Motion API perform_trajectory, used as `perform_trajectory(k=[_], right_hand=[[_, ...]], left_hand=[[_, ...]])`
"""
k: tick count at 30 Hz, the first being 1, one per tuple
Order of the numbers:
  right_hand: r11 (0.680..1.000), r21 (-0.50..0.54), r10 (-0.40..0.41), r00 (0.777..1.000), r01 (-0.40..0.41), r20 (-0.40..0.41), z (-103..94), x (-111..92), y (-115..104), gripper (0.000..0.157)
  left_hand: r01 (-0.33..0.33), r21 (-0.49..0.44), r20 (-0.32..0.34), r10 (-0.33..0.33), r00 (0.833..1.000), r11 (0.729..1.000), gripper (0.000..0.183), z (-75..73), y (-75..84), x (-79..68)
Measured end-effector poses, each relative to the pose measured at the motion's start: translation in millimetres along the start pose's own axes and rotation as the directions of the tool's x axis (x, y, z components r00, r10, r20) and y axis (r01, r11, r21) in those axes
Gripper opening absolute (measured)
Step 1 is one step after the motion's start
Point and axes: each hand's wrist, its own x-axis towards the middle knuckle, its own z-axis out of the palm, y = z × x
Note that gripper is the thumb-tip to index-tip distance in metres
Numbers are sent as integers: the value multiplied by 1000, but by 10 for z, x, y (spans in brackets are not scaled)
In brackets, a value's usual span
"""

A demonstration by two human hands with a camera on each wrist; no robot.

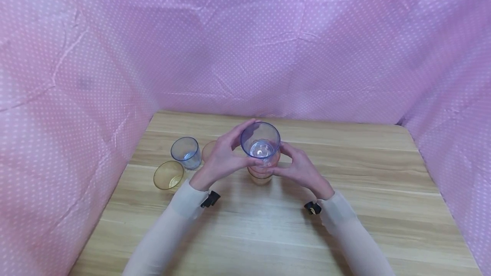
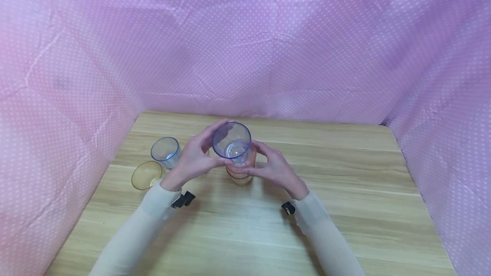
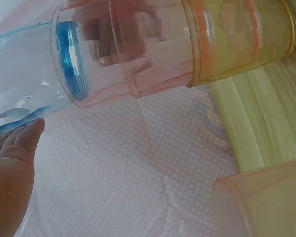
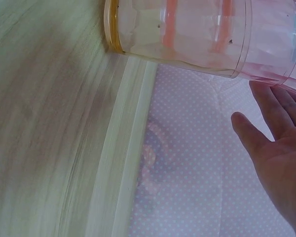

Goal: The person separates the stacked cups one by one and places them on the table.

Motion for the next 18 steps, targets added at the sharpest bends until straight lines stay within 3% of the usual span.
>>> perform_trajectory(k=[9, 18], right_hand=[[998, -29, -51, 999, 50, -13, 11, 10, 17, 79], [999, -21, -24, 1000, 24, -1, 3, 6, 0, 82]], left_hand=[[-102, -33, -22, 101, 995, 994, 99, -31, 56, -30], [-178, -32, -62, 175, 983, 984, 101, -101, 141, -92]])
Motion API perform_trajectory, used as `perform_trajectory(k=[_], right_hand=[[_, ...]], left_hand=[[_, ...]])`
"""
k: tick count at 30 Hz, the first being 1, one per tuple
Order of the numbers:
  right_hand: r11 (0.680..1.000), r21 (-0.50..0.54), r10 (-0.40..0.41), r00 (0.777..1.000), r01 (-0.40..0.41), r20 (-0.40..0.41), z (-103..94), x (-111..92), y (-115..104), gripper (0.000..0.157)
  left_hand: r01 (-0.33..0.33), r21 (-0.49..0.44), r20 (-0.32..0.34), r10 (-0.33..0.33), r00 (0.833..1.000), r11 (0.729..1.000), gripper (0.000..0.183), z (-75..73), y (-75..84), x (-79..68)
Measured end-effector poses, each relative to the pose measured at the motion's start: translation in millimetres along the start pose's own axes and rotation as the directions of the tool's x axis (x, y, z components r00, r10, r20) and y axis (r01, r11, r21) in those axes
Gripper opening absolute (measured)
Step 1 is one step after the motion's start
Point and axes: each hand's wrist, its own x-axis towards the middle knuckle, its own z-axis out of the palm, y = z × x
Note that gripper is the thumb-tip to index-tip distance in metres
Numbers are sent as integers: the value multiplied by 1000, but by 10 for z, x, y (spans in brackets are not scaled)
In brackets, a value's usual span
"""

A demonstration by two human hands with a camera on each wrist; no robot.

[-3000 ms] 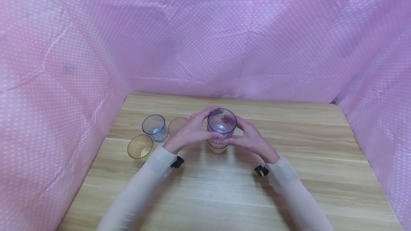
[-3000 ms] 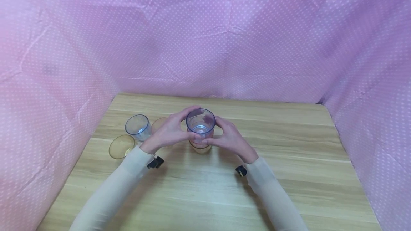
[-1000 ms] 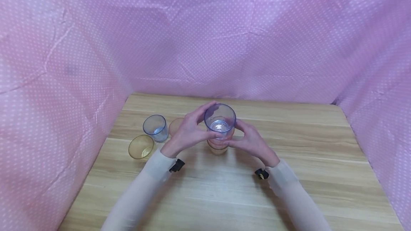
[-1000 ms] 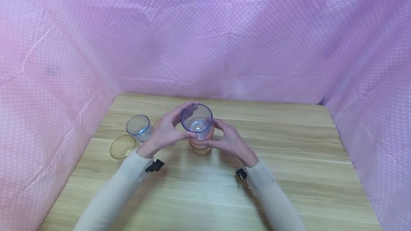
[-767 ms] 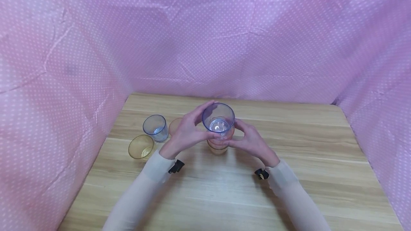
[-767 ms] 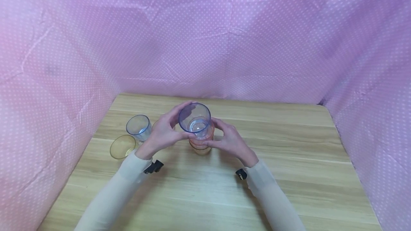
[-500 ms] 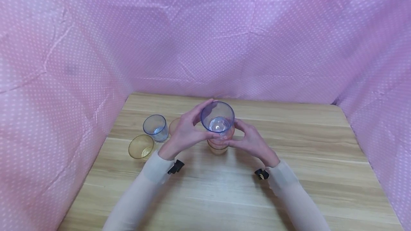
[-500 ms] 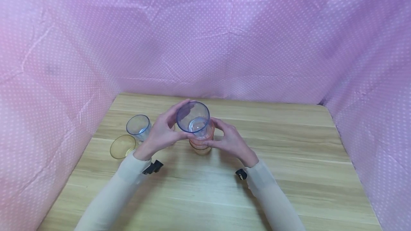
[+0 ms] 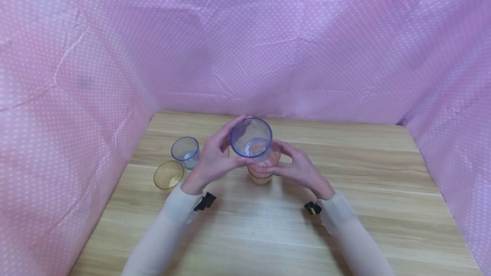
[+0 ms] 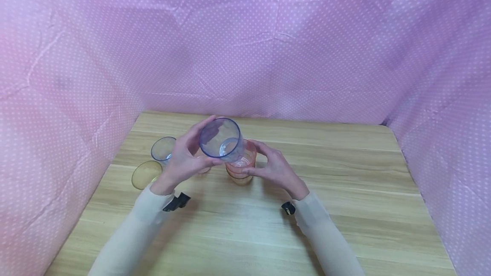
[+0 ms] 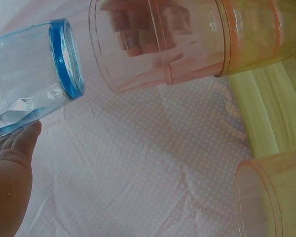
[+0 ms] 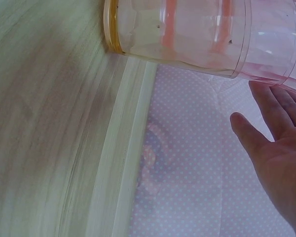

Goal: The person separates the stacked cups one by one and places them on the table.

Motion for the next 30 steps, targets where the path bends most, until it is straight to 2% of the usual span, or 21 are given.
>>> perform_trajectory(k=[5, 11, 15, 24, 30], right_hand=[[999, 35, -5, 1000, 5, 14, 2, 4, 6, 81], [998, 58, -6, 1000, 4, 21, 9, 4, 8, 78], [998, 61, -1, 1000, 0, 21, 10, -4, 0, 78], [998, 62, -6, 1000, 5, 24, 12, -6, -4, 79], [998, 59, -15, 999, 13, 29, 11, -1, -14, 79]], left_hand=[[19, 24, -34, -18, 999, 1000, 101, -73, 47, -61], [24, 12, -60, -23, 998, 1000, 98, -171, 72, -158], [47, 45, -78, -43, 996, 998, 97, -228, 73, -224], [88, 117, -98, -77, 992, 989, 96, -296, 112, -338], [98, 125, -94, -87, 992, 987, 96, -326, 108, -435]])
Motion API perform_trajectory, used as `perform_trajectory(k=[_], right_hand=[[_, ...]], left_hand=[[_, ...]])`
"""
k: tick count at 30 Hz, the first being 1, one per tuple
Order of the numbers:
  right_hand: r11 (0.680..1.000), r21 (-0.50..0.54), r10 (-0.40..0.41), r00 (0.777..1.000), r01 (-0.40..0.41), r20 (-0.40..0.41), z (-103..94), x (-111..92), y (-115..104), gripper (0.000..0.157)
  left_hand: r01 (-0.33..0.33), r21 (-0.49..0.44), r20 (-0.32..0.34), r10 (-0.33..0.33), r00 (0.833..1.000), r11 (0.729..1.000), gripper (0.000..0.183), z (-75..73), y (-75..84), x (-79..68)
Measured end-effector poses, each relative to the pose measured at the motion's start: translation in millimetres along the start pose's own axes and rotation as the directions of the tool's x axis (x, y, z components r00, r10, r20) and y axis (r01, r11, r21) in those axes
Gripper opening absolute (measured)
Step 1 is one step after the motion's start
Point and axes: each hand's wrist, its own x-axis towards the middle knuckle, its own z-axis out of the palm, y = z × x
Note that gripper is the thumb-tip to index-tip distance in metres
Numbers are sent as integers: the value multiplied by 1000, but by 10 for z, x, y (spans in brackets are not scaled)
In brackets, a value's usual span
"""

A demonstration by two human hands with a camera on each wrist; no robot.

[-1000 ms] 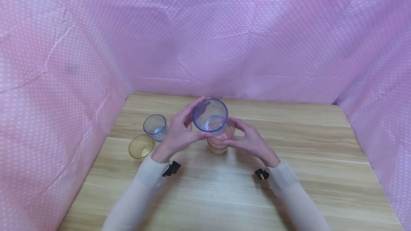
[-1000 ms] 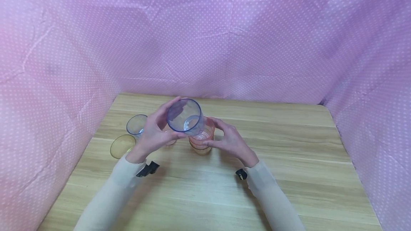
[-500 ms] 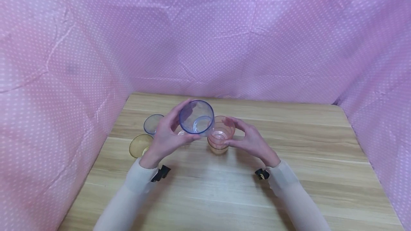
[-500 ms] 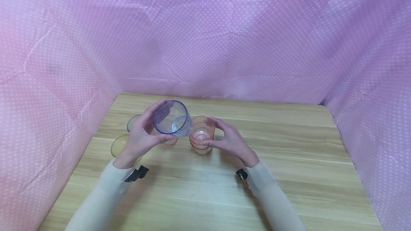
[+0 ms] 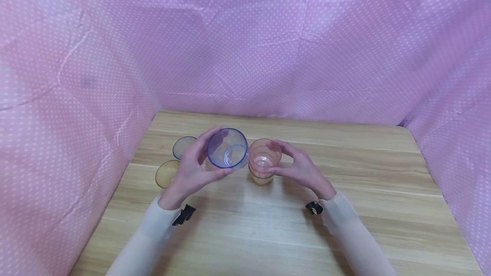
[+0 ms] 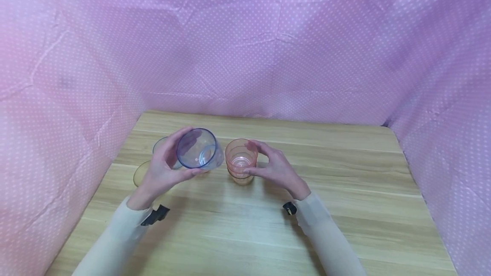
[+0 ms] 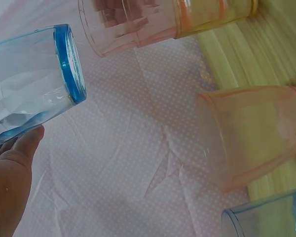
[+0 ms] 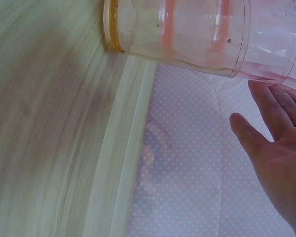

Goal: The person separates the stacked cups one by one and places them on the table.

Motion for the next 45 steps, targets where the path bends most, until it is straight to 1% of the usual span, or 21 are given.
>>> perform_trajectory(k=[5, 7, 11, 16, 23, 26, 31, 37, 45], right_hand=[[1000, -4, 4, 1000, -4, 1, -3, -1, 0, 80], [1000, -4, 5, 1000, -5, 3, -5, -3, 1, 80], [1000, -3, 4, 1000, -4, 7, -6, 1, 15, 79], [1000, -9, 7, 1000, -7, 4, -15, -3, 15, 80], [1000, -13, 0, 1000, 0, 1, -18, -6, 23, 79], [1000, -8, -3, 1000, 3, 4, -15, -4, 26, 79], [1000, 7, 1, 1000, -1, 8, -12, -3, 13, 79], [1000, 8, -1, 1000, 1, 6, -11, -2, 1, 79], [1000, 3, -2, 1000, 2, 6, -8, 5, 6, 79]], left_hand=[[-6, -13, 8, 6, 1000, 1000, 95, -31, -27, -60], [2, -15, 7, -2, 1000, 1000, 95, -46, -40, -85], [33, -7, -1, -33, 999, 999, 94, -74, -63, -138], [70, 27, -12, -70, 998, 997, 94, -100, -104, -205], [96, 47, -13, -95, 995, 994, 94, -137, -176, -309], [112, 71, -22, -110, 994, 991, 95, -144, -197, -347], [170, 111, -47, -166, 985, 979, 94, -147, -207, -404], [247, 151, -69, -239, 969, 957, 95, -153, -239, -493], [314, 199, -93, -301, 949, 929, 93, -164, -341, -645]])
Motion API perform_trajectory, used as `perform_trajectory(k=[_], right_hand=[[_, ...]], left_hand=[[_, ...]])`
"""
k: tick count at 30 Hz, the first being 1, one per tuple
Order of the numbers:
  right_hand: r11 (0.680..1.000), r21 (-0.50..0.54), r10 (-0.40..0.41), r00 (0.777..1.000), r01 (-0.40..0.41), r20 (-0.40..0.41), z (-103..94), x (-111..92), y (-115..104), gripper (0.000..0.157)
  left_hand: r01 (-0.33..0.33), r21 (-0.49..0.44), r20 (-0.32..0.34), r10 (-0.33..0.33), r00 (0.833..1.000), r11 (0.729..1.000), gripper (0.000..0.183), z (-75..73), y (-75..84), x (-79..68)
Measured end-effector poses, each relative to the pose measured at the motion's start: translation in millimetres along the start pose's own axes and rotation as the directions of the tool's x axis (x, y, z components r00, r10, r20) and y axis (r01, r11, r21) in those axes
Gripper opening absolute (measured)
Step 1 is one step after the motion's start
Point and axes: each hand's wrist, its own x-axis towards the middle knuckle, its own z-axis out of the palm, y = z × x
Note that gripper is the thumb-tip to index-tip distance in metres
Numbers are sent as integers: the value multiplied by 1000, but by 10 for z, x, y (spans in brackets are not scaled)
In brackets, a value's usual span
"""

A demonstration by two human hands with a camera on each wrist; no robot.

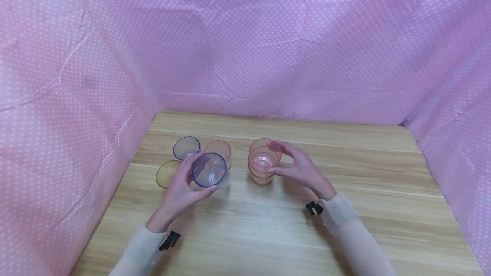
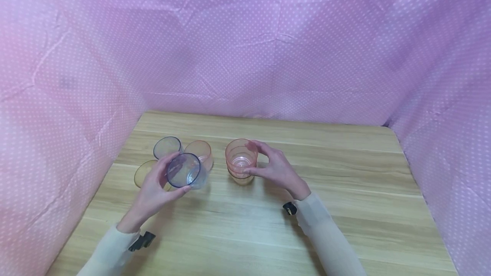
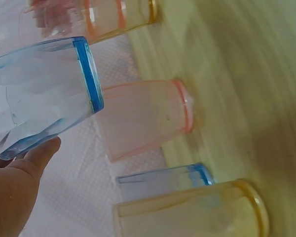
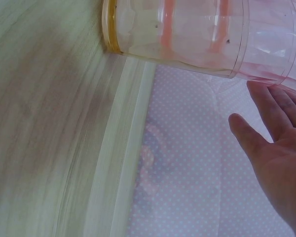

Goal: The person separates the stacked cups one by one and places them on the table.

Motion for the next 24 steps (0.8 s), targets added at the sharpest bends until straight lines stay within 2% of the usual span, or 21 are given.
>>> perform_trajectory(k=[9, 14, 19, 24], right_hand=[[1000, 15, 13, 1000, -13, 3, 0, -8, -10, 80], [1000, 0, 10, 1000, -10, 1, 2, -16, -7, 79], [1000, -12, 5, 1000, -5, -1, 1, -14, -3, 80], [1000, -12, 1, 1000, -1, 0, 0, -13, 0, 80]], left_hand=[[30, -13, -42, -31, 999, 999, 91, 5, -89, -83], [68, 29, -74, -66, 995, 997, 90, 26, -117, -118], [73, 51, -112, -67, 991, 996, 91, 61, -156, -144], [103, 79, -124, -93, 988, 992, 91, 90, -191, -167]])
